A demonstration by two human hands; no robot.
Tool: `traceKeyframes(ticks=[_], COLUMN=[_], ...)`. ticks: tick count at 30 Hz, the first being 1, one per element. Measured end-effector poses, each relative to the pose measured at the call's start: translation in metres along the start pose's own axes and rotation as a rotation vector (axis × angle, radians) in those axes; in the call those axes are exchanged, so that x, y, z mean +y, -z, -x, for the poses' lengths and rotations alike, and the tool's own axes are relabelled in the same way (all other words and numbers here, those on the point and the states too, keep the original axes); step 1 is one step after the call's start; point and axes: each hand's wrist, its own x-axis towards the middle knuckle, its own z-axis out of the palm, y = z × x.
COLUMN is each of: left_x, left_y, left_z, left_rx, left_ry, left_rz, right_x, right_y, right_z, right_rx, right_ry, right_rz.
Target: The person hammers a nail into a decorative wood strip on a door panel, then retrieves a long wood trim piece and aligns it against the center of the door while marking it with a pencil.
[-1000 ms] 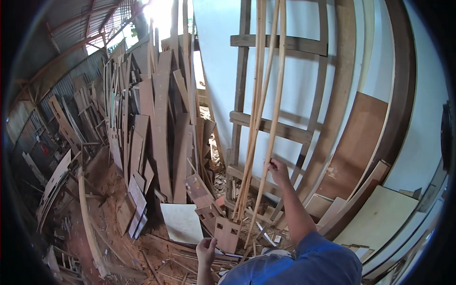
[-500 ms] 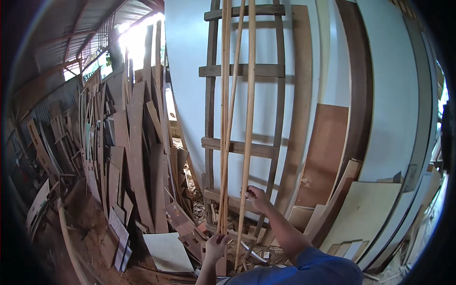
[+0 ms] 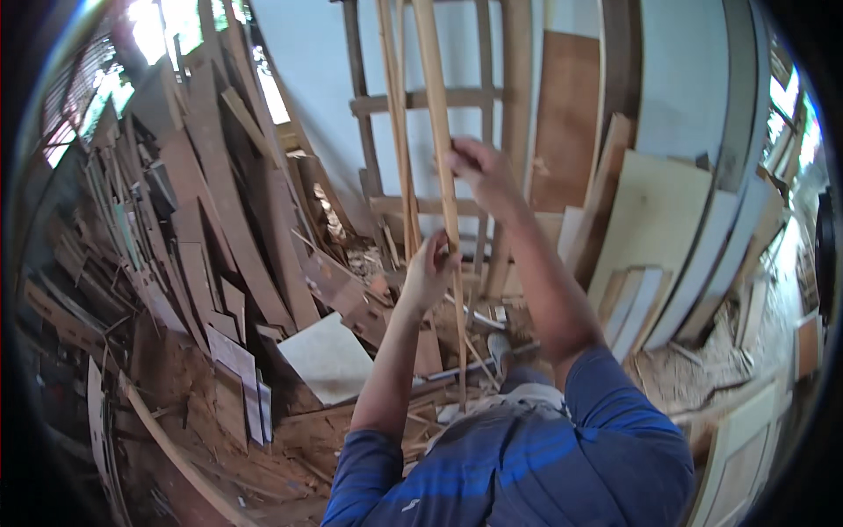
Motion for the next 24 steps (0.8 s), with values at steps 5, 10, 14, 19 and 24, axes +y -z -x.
traceKeyframes(ticks=[5,10,14,19,24], left_x=[0.038,0.095,0.138,0.183,0.222], left_y=[-0.019,-0.049,-0.077,-0.119,-0.198], left_z=[0.015,0.042,0.058,0.086,0.136], left_rx=[-0.008,-0.054,-0.065,-0.189,-0.251], left_ry=[0.001,-0.174,-0.165,-0.171,-0.133], left_rz=[0.126,0.307,0.322,0.419,0.44], right_x=[-0.078,-0.099,-0.056,-0.056,-0.131], right_y=[0.002,0.034,0.079,0.114,0.181], right_z=[0.05,0.149,0.275,0.388,0.48], right_rx=[0.104,0.089,-0.044,0.049,0.139], right_ry=[0.097,-0.002,-0.186,-0.321,-0.367], right_rz=[0.086,0.084,0.081,0.117,0.25])
